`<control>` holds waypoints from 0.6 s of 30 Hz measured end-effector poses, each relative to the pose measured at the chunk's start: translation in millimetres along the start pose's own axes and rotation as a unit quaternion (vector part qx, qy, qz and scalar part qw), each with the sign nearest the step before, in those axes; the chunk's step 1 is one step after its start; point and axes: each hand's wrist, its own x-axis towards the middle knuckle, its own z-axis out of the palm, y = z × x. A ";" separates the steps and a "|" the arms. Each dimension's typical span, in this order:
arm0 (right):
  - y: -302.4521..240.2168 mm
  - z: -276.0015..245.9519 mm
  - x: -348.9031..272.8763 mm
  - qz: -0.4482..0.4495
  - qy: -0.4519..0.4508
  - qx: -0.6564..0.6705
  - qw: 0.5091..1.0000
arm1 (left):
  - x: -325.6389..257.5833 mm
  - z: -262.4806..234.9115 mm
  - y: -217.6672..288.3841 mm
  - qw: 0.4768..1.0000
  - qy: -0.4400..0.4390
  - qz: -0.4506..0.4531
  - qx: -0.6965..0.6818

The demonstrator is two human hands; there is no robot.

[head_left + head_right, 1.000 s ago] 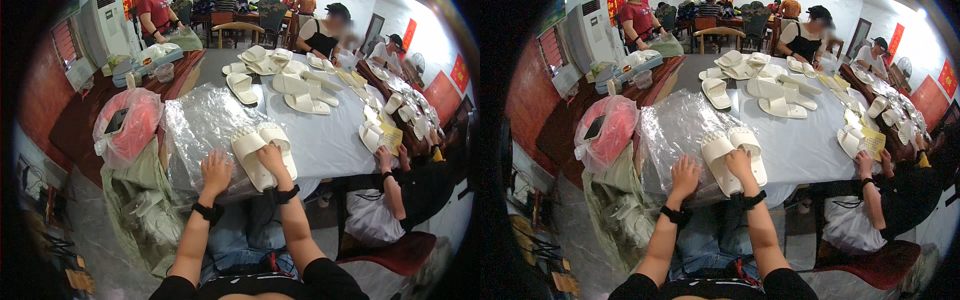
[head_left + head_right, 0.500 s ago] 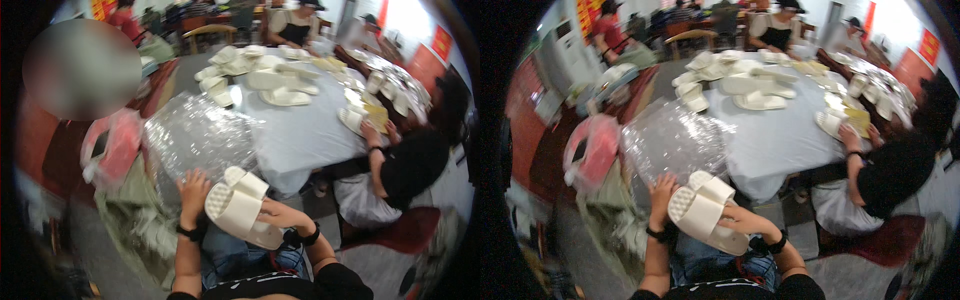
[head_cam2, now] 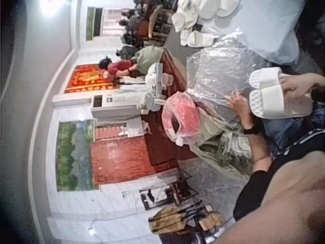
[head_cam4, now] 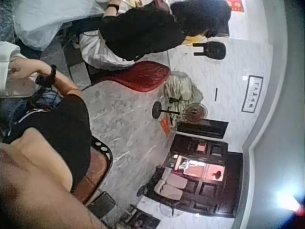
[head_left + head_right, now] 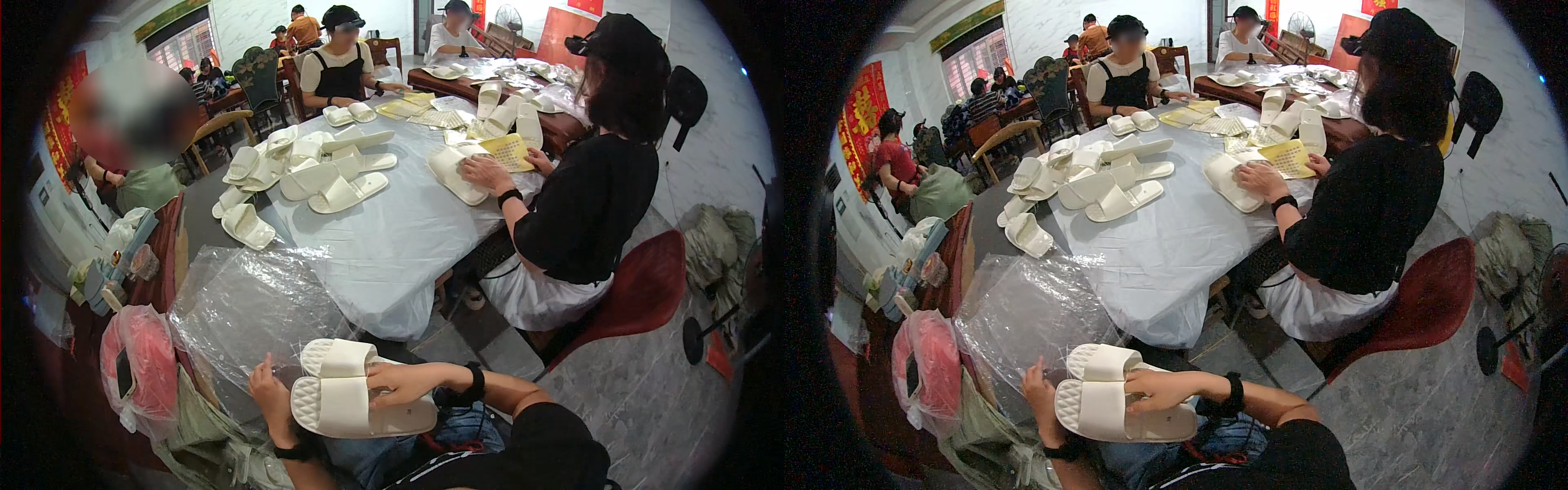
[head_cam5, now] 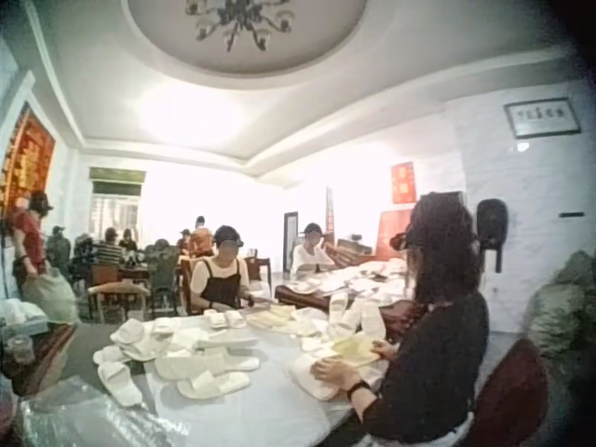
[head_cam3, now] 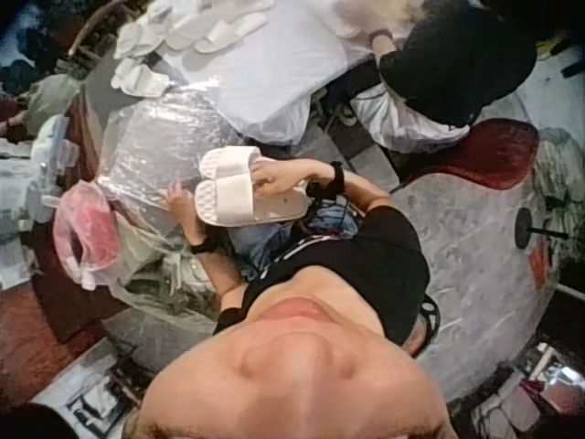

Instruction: Packing white slippers into clear plastic bags.

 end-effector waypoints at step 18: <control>10.9 6.3 8.8 0.003 0.074 -0.200 0.977 | -2.7 -27.9 42.0 0.966 0.092 0.014 -0.241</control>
